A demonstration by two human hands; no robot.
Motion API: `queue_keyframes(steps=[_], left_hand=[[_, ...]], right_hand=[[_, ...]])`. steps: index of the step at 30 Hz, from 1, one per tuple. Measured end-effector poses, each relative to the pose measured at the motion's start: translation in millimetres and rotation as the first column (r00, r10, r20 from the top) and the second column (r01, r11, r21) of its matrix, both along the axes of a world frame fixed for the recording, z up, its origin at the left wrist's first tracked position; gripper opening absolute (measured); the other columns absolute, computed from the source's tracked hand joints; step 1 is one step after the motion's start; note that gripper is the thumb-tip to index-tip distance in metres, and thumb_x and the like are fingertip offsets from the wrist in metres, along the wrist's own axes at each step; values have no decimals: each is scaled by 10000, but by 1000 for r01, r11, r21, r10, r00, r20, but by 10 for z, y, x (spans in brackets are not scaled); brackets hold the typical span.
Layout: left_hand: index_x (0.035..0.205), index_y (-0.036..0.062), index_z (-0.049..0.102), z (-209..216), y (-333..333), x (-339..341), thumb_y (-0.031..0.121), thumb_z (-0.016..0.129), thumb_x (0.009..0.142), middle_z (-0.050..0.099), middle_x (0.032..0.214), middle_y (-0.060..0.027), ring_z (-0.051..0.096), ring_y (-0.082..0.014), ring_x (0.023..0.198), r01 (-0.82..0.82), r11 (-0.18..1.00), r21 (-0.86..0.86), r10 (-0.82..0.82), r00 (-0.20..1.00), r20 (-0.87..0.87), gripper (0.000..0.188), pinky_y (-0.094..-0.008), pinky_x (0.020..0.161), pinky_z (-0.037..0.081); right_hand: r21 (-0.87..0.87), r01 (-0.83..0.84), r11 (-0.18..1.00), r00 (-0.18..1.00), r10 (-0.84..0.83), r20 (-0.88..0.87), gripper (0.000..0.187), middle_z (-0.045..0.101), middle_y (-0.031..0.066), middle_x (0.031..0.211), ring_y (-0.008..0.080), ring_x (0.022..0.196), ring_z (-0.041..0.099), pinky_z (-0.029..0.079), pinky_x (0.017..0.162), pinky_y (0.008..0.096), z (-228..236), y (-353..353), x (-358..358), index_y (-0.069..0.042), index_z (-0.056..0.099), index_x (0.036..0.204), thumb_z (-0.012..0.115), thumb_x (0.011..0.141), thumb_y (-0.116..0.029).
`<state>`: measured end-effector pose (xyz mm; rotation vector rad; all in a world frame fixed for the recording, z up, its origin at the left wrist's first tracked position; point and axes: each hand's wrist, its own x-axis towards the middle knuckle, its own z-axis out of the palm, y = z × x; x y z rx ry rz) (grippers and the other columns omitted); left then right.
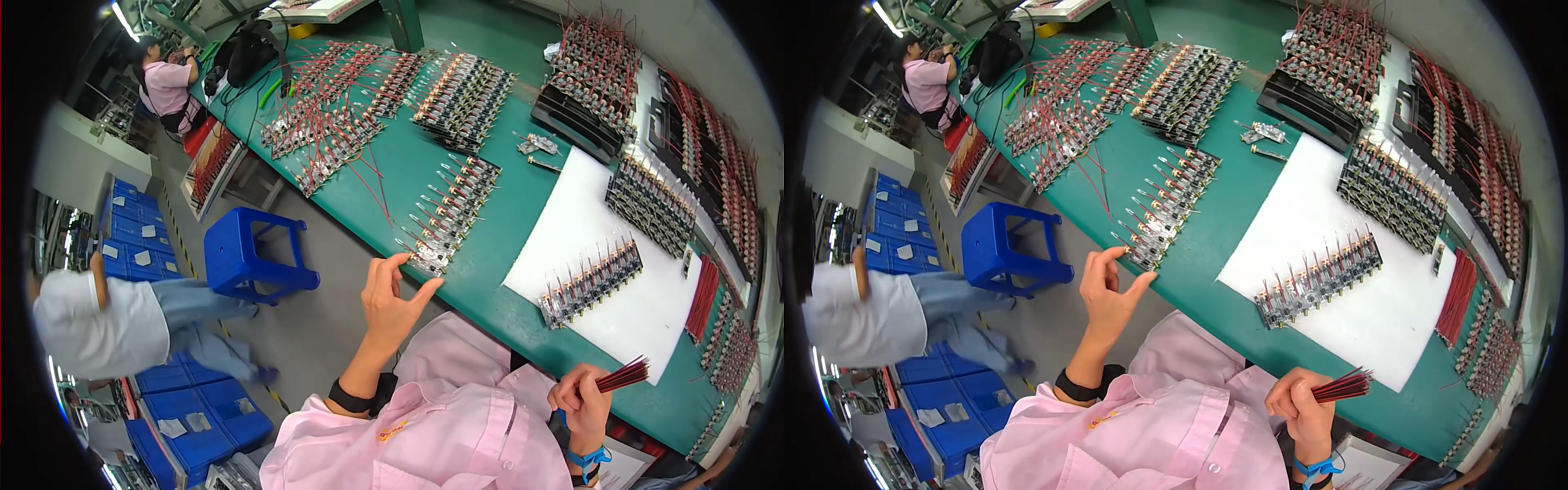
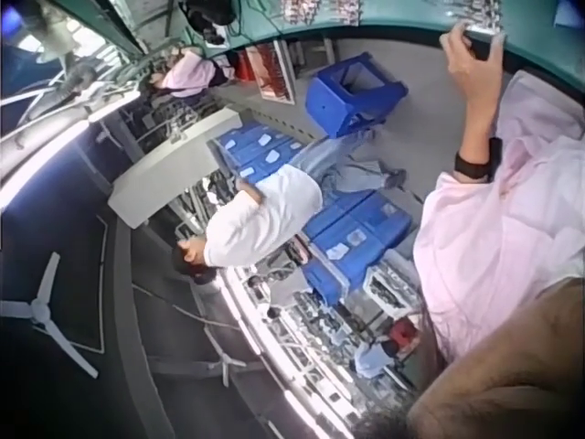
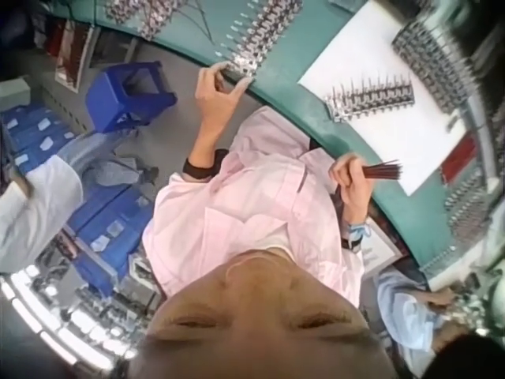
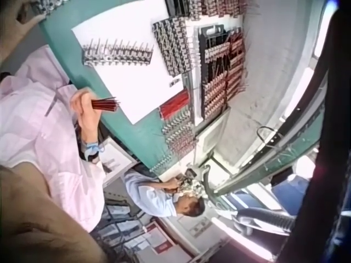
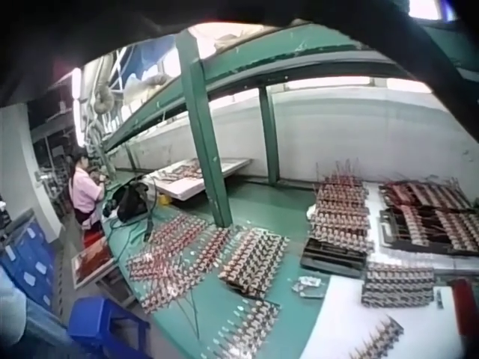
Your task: The person picks up a circuit board and a bundle of wires, then inserts the wires one at a time into the board. After filling the board, the person places it onto the table and picks up another circuit board to repeat the process.
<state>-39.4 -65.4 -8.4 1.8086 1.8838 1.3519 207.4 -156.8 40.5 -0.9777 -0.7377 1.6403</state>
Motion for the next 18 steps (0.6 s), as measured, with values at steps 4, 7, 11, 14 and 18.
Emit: queue_keyframes(steps=[4, 7, 11, 14, 18], left_hand=[[845, 33, 520, 91, 2, -40, 179, 738, 540, 369, 619, 1, 330, -69, 456, 45, 994, -98, -47, 999, -16, 402, -203, 385, 286], [843, 29, 515, 89, 53, -267, 158, 704, 590, 389, 619, -6, 345, -67, 473, 11, 1000, -14, -12, 1000, -8, 341, -200, 406, 298], [798, 17, 512, 41, 474, -1055, 164, 556, 742, 453, 611, -8, 392, -55, 533, -274, 961, 45, 251, 926, 281, 163, -176, 475, 321], [740, 4, 507, -53, 823, -1649, 228, 509, 775, 476, 593, -4, 402, -61, 528, -351, 936, -19, 346, 910, 228, 227, -180, 482, 322], [701, 7, 503, 11, 1005, -1721, 229, 517, 766, 471, 568, -12, 382, -56, 457, -141, 922, -361, 320, 804, 501, 232, -193, 417, 304]], right_hand=[[8, 5, 1000, 1000, -5, 1, 466, 282, 5, 369, 59, 320, 209, 258, 348, 229, -27, 23, -7, 68, 466, 597, 456, 803, -350], [-14, 32, 999, 999, -31, 13, 462, 270, -3, 365, 62, 316, 212, 272, 350, 235, -42, 34, -19, 68, 470, 601, 457, 804, -347], [3, 20, 1000, 1000, -20, 13, 453, 258, -9, 364, 67, 313, 210, 286, 354, 241, -24, 76, -91, 66, 473, 608, 457, 806, -341], [1, -4, 1000, 1000, 4, 13, 450, 253, -11, 364, 69, 312, 210, 289, 356, 244, 13, 98, -156, 64, 475, 610, 455, 807, -340], [8, 9, 1000, 1000, -9, 25, 451, 253, -12, 366, 69, 313, 209, 287, 357, 244, 21, 125, -205, 64, 474, 611, 453, 807, -342]])
